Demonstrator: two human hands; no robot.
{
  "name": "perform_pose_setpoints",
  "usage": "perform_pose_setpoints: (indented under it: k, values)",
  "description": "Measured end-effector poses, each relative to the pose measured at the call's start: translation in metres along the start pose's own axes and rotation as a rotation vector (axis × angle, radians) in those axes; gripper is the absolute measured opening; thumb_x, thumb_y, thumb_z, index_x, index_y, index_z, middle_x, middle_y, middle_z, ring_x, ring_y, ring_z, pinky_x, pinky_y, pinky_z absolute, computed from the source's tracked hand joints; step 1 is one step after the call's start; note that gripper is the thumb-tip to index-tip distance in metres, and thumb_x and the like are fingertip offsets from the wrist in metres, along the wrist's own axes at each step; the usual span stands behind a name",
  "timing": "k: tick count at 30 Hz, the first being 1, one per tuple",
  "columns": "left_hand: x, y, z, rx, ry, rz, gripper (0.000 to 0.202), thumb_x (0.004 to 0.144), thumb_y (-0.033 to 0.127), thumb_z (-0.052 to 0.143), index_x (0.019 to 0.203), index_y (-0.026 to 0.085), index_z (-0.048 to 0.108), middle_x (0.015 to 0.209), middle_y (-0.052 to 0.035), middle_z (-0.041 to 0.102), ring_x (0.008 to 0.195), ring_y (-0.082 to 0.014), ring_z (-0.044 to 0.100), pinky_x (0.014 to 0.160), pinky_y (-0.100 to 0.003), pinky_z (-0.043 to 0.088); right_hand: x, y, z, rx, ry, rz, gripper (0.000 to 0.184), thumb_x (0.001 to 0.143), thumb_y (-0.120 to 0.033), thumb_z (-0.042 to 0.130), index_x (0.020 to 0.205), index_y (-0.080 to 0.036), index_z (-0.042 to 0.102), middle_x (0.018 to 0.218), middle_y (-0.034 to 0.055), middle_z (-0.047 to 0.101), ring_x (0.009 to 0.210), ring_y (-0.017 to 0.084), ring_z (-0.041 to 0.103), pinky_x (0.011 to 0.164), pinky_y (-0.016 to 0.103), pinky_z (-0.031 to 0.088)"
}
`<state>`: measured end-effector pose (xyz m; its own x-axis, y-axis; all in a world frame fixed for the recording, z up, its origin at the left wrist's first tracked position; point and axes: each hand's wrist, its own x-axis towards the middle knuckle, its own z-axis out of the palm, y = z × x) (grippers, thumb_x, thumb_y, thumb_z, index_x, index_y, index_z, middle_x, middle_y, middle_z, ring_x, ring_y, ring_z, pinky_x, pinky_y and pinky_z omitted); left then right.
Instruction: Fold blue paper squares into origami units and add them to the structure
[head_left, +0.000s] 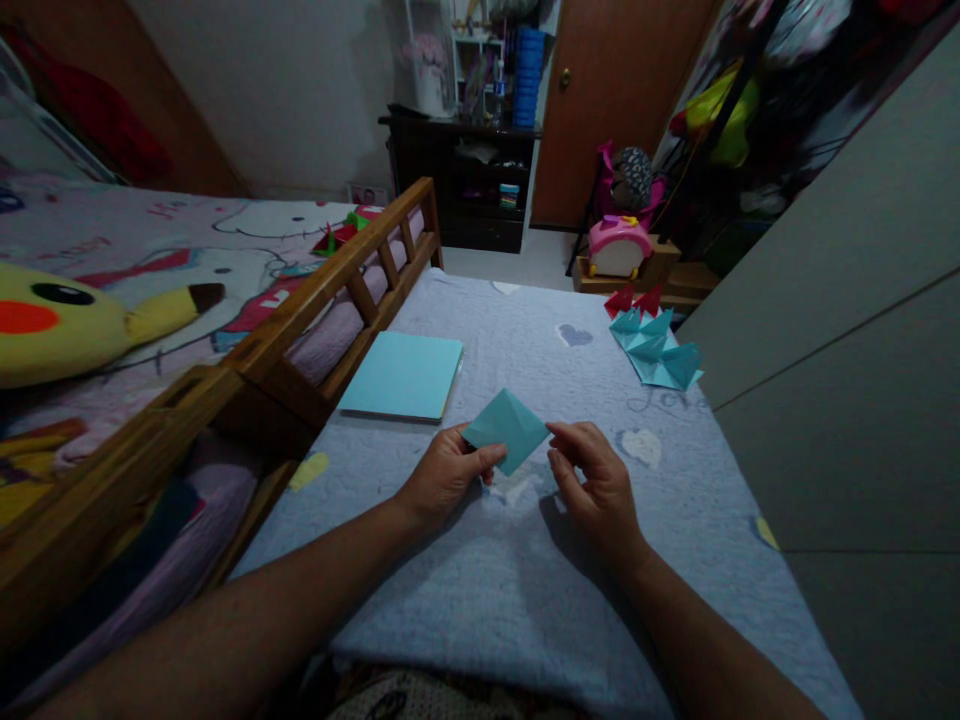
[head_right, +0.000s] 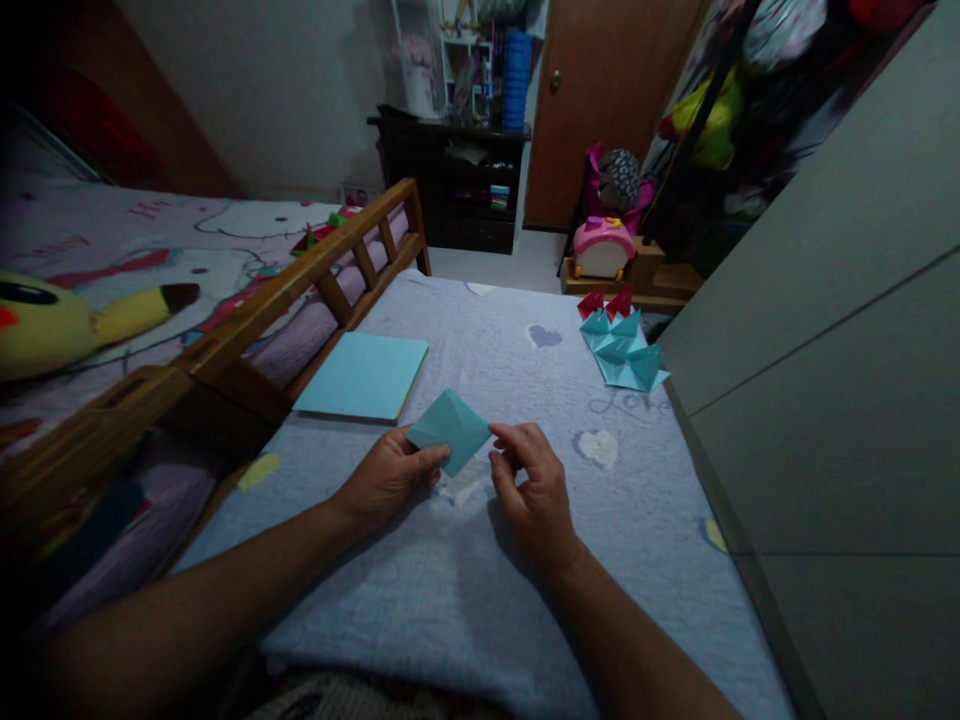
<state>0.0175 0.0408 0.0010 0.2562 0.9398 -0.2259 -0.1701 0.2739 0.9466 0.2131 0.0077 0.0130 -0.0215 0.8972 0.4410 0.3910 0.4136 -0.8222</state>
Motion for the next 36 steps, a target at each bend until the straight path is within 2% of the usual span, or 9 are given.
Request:
perform_pose_setpoints:
  k: [6, 16, 29, 32, 36]
  values:
    - [-0.001, 0.003, 0.001, 0.005, -0.017, 0.014, 0.033, 0.072, 0.039, 0.079, 0.064, 0.016, 0.057, 0.049, 0.0043, 0.052, 0.046, -0.0077, 0.042, 0.049, -0.021, 0.032, -0.002, 0.002, 0.000, 0.047, 0.006, -0.018, 0.032, 0.094, -0.015, 0.054, 0.122, -0.030, 0.061, 0.096, 0.0022, 0.059, 0.082, 0.016, 0.061, 0.071, 0.031, 0.052]
    - [-0.002, 0.003, 0.001, -0.015, -0.037, -0.011, 0.032, 0.071, 0.037, 0.080, 0.064, 0.017, 0.057, 0.050, 0.0040, 0.053, 0.045, -0.0076, 0.042, 0.047, -0.021, 0.030, -0.001, 0.000, -0.001, 0.092, -0.010, -0.002, 0.024, 0.095, -0.017, 0.055, 0.114, -0.028, 0.064, 0.099, 0.0039, 0.059, 0.088, 0.017, 0.063, 0.072, 0.031, 0.054]
    - [-0.002, 0.007, 0.001, 0.041, -0.029, 0.022, 0.029, 0.069, 0.037, 0.081, 0.065, 0.016, 0.061, 0.053, 0.0022, 0.055, 0.049, -0.0088, 0.045, 0.050, -0.022, 0.031, -0.001, 0.000, -0.003, 0.063, -0.023, -0.060, 0.027, 0.095, -0.014, 0.055, 0.114, -0.027, 0.068, 0.096, 0.0033, 0.059, 0.082, 0.015, 0.060, 0.068, 0.029, 0.051]
    - [-0.004, 0.009, 0.003, 0.042, -0.022, 0.049, 0.029, 0.068, 0.036, 0.081, 0.064, 0.015, 0.061, 0.054, 0.0025, 0.054, 0.050, -0.0086, 0.043, 0.051, -0.022, 0.032, -0.002, 0.002, -0.002, 0.085, -0.031, -0.035, 0.028, 0.094, -0.015, 0.056, 0.117, -0.027, 0.066, 0.098, 0.0038, 0.059, 0.083, 0.016, 0.060, 0.068, 0.029, 0.052]
    - [-0.006, 0.013, 0.004, -0.002, -0.018, 0.106, 0.027, 0.068, 0.035, 0.082, 0.068, 0.015, 0.064, 0.059, 0.0027, 0.056, 0.054, -0.0085, 0.045, 0.055, -0.022, 0.036, -0.005, 0.005, 0.002, 0.178, 0.014, 0.073, 0.027, 0.091, -0.016, 0.060, 0.116, -0.027, 0.062, 0.093, 0.0015, 0.062, 0.074, 0.014, 0.060, 0.063, 0.027, 0.052]
